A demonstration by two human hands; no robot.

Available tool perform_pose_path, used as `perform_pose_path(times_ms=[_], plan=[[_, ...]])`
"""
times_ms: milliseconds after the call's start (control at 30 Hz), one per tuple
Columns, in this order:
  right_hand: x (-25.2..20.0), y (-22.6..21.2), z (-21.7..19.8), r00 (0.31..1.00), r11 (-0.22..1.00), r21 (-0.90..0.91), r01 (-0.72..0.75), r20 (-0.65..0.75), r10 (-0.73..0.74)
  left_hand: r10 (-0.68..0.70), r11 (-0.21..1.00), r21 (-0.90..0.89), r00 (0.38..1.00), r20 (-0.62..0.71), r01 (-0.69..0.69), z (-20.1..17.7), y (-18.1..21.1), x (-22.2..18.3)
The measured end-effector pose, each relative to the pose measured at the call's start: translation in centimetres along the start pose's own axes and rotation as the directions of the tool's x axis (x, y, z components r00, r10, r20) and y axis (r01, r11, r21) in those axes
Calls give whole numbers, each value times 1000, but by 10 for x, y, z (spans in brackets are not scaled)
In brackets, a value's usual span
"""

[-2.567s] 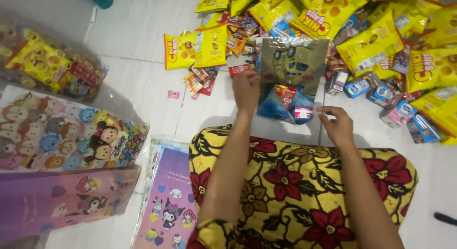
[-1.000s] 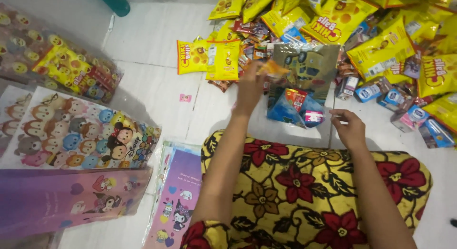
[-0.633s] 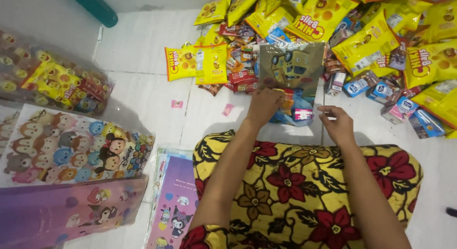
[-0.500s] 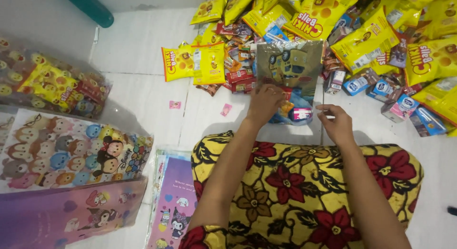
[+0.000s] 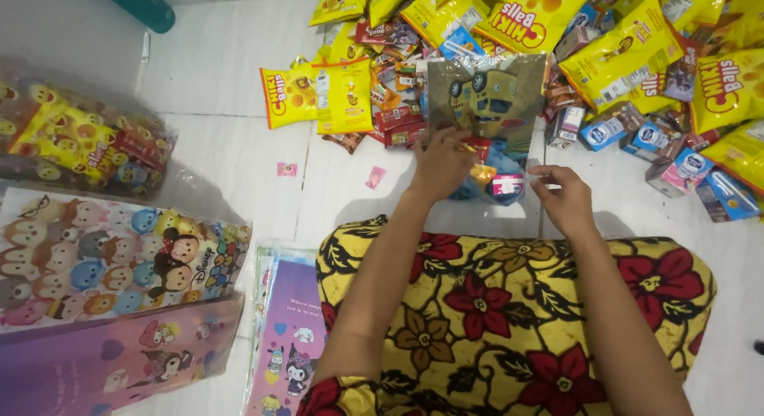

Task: The person is sorting and packing small snack bags and sticker sheets into larger clear plastic bags on the floor.

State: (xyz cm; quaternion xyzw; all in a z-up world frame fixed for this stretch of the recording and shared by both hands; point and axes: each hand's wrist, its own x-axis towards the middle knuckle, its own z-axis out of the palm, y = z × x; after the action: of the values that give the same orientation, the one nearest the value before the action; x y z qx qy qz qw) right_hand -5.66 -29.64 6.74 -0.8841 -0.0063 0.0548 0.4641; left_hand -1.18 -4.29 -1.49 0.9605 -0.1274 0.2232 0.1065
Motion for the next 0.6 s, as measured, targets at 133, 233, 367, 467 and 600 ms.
perform_pose_path(times_ms=[133, 233, 367, 467, 600], plan=[[-2, -2, -1, 1000, 1000, 0, 12, 0, -12, -282, 898, -242, 903, 324, 368, 33, -47, 15], [-1, -2, 0, 1000, 1000, 5, -4, 3, 4, -525, 805, -23, 730, 437, 593, 23, -68, 3], [-4, -9, -1, 1000, 1000, -2, 5, 10, -5, -535, 834, 156, 709, 459, 529, 41, -65, -30], [-4, -14, -2, 1000, 1000, -8, -1, 11, 1, -526, 844, 224, 669, 525, 488, 20, -48, -21], [-3, -14, -2, 1000, 1000, -14, -13, 14, 13, -495, 861, 289, 819, 291, 418, 46, -48, -31]])
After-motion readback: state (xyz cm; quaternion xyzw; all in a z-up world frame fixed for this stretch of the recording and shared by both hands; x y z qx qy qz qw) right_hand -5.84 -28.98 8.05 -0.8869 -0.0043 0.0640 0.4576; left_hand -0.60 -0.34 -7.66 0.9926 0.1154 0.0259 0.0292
